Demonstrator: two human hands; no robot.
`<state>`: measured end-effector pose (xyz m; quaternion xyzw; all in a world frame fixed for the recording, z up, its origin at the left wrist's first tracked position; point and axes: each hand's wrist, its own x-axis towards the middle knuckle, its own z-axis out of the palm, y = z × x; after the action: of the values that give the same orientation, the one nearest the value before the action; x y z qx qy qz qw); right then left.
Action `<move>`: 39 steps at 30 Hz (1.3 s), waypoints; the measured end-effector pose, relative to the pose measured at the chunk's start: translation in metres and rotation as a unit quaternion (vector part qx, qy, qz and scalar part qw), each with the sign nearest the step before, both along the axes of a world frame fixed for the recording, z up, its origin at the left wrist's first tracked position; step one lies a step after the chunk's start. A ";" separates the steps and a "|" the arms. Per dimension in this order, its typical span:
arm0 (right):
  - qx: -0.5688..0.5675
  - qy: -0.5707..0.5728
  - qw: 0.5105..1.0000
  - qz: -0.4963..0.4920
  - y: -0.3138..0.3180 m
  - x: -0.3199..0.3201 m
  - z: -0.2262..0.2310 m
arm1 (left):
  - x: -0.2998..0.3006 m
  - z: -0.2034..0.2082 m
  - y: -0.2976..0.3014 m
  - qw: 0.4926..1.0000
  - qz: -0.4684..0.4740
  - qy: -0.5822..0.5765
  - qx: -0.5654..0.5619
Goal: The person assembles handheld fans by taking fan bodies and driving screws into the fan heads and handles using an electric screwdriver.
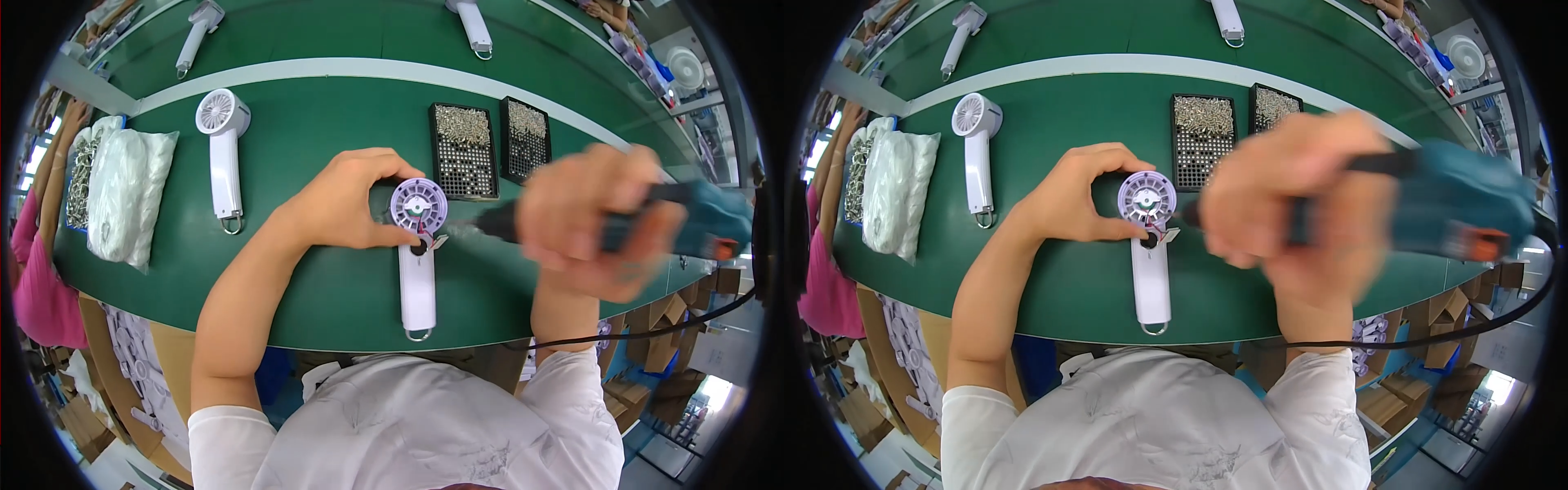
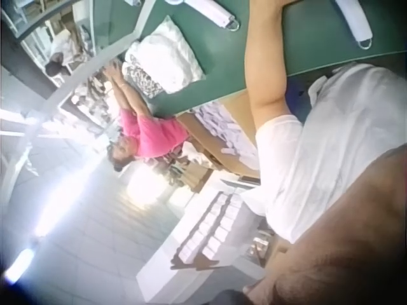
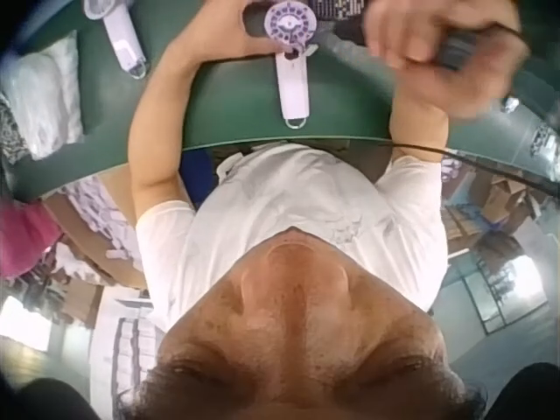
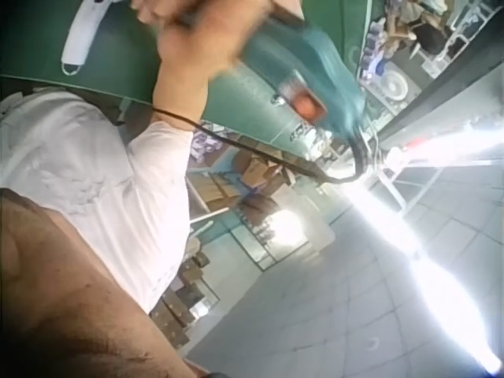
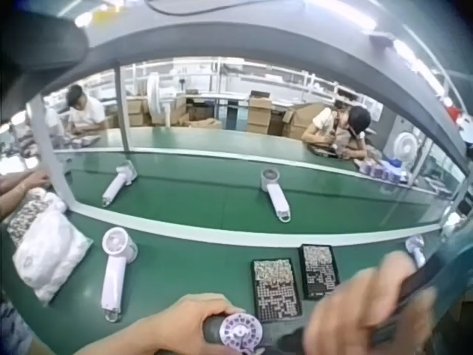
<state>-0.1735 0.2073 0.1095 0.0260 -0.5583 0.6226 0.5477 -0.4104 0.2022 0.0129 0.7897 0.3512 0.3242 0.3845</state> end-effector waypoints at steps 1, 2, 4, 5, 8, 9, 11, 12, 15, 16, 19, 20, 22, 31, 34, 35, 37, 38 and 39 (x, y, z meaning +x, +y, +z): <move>-0.006 -0.005 1.000 -0.001 0.001 0.017 0.018 | 0.005 0.007 0.001 1.000 -0.003 0.008 -0.001; -0.012 -0.014 0.999 -0.038 0.001 0.025 0.027 | 0.007 0.002 0.003 1.000 -0.009 -0.007 0.008; -0.032 -0.038 0.996 -0.080 0.010 0.042 0.025 | 0.008 -0.002 0.004 0.999 -0.010 -0.029 0.014; -0.034 -0.045 0.993 -0.103 0.016 0.046 0.021 | 0.008 -0.004 0.004 1.000 -0.002 -0.027 0.007; -0.074 -0.051 0.992 -0.091 0.029 0.052 0.019 | 0.008 0.001 0.002 1.000 0.007 -0.009 0.011; -0.062 -0.058 0.993 -0.081 0.034 0.053 0.018 | 0.008 0.002 0.002 1.000 0.004 -0.007 0.004; -0.067 -0.066 0.993 -0.075 0.041 0.052 0.014 | 0.008 0.003 0.003 1.000 0.012 -0.022 0.010; -0.065 -0.075 0.993 -0.066 0.043 0.053 0.012 | 0.008 0.003 0.003 1.000 0.009 -0.021 0.007; -0.065 -0.113 0.988 -0.081 0.046 0.059 0.007 | 0.010 -0.001 0.004 0.999 0.004 -0.043 0.023; -0.068 -0.123 0.986 -0.084 0.045 0.059 0.008 | 0.012 -0.001 0.005 0.998 -0.003 -0.041 0.041; -0.070 -0.124 0.985 -0.095 0.043 0.061 0.002 | 0.016 0.000 0.003 0.998 -0.003 -0.043 0.049; -0.077 -0.128 0.983 -0.111 0.042 0.060 0.000 | 0.016 -0.001 0.003 0.998 -0.006 -0.042 0.048; -0.100 -0.134 0.969 -0.180 0.033 0.052 -0.002 | 0.016 0.000 0.003 0.998 -0.002 -0.038 0.049; -0.161 -0.440 0.827 -0.312 -0.005 0.025 0.025 | 0.010 0.000 0.005 0.995 -0.009 -0.047 0.085; 0.037 -0.530 0.761 -0.372 -0.036 0.021 -0.006 | 0.004 -0.008 0.005 0.995 0.000 -0.027 0.094; 0.100 -0.568 0.727 -0.372 -0.050 0.017 -0.015 | 0.003 -0.007 0.004 0.996 0.008 -0.019 0.086; 0.135 -0.593 0.700 -0.375 -0.082 0.010 -0.036 | 0.004 -0.013 0.004 0.995 0.014 -0.023 0.099; 0.123 -0.622 0.683 -0.362 -0.096 0.013 -0.043 | 0.012 -0.013 0.007 0.994 0.009 -0.019 0.106; 0.119 -0.655 0.657 -0.355 -0.106 0.010 -0.045 | 0.011 -0.011 0.006 0.994 0.005 -0.028 0.106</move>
<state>-0.1640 0.1018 0.0645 -0.5235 -0.8087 0.1650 0.2117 -0.3993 0.2085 0.0018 0.8148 0.3083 0.3835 0.3066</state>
